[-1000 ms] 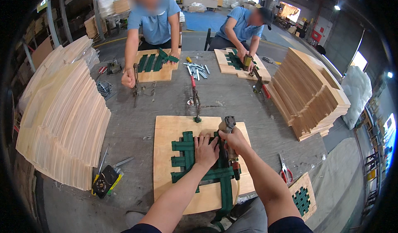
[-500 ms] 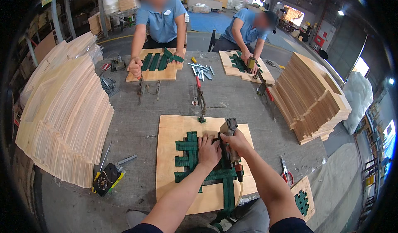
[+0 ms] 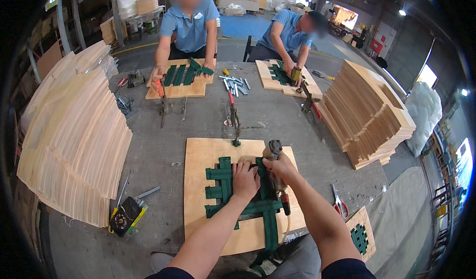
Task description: The person places green strips onto a wooden board and uses a nail gun to fasten them in a grid pattern. The person repeats this process, adding more strips and securing them with the nail gun.
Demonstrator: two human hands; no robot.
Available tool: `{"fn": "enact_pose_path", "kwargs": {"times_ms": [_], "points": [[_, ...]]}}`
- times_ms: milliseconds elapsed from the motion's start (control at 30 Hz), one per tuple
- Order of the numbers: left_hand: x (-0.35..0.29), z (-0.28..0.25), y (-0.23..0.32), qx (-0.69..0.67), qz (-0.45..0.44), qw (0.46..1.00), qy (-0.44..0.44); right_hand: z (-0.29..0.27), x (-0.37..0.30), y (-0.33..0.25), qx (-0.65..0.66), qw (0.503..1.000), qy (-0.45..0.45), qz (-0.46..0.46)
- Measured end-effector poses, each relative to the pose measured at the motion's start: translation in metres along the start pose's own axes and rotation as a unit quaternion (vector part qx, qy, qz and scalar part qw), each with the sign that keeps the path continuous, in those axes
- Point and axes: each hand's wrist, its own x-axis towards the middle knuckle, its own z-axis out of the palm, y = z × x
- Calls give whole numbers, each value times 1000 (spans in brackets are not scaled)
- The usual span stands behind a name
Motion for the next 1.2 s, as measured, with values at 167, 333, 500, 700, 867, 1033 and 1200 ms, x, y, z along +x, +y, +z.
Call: {"fn": "enact_pose_path", "kwargs": {"times_ms": [167,333,500,700,867,1033,1200], "points": [[-1,5,7,-4,0,1000,-4,-13,-5,9,29,999,4,16],[2,1,5,-26,2,1000,1,-31,-35,11,117,991,44,43],[-14,-37,2,-115,6,992,44,-56,-95,49,239,968,51,50],[-191,-93,85,-298,-155,928,-162,-135,-121,159,384,914,43,126],[-302,-135,100,-424,-383,759,-312,-179,-81,153,275,948,55,149],[-283,-116,100,-447,-441,686,-369,-208,-104,156,-47,963,215,155],[-256,-76,113,-467,-470,657,-361,-177,-169,174,-76,964,234,-98]]}}
